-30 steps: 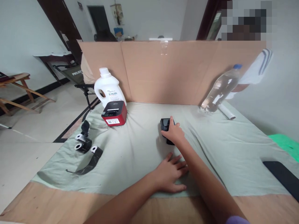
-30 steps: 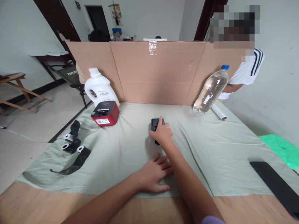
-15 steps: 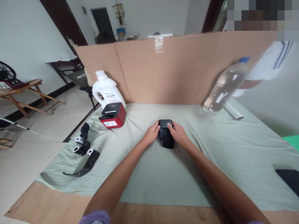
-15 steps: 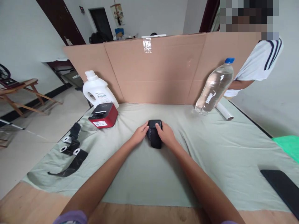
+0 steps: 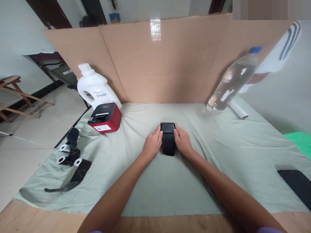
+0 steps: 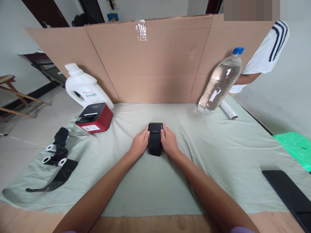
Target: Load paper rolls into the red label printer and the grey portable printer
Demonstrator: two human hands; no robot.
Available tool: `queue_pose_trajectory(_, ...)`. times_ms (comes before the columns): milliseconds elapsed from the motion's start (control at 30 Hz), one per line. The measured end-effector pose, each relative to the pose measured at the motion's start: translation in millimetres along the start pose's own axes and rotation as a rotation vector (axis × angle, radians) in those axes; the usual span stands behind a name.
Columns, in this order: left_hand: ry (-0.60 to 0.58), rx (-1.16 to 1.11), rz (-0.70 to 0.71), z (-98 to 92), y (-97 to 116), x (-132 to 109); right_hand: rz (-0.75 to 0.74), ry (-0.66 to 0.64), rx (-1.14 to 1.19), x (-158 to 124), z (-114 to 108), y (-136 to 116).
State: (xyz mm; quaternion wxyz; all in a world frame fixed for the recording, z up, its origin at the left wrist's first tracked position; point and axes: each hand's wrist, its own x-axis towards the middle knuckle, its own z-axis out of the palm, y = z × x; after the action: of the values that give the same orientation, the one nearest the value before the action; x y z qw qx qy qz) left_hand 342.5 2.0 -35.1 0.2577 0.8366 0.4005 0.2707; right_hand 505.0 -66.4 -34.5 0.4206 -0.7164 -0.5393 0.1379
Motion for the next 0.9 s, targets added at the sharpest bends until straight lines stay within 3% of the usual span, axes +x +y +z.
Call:
queue_pose_trajectory(267, 0.011, 0.051, -0.023, 1.4, 5.9, -7.1, 0.002, -0.028, 0.003, -1.0, 0.7, -2.8)
queue_pose_trajectory(433, -0.047, 0.004, -0.025, -10.1, 0.3, -14.6, -0.019, -0.025, 0.0, -5.4, 0.1, -1.5)
queue_pose_trajectory(633, -0.171, 0.212, 0.012, -22.6, -5.4, -30.0, -0.072, 0.004, -0.024, -8.1, 3.1, 2.8)
queue_pose_trajectory(900, -0.174, 0.31, 0.016, -24.9, -6.8, -23.2, -0.168, -0.043, -0.009, -3.0, 3.3, 12.5)
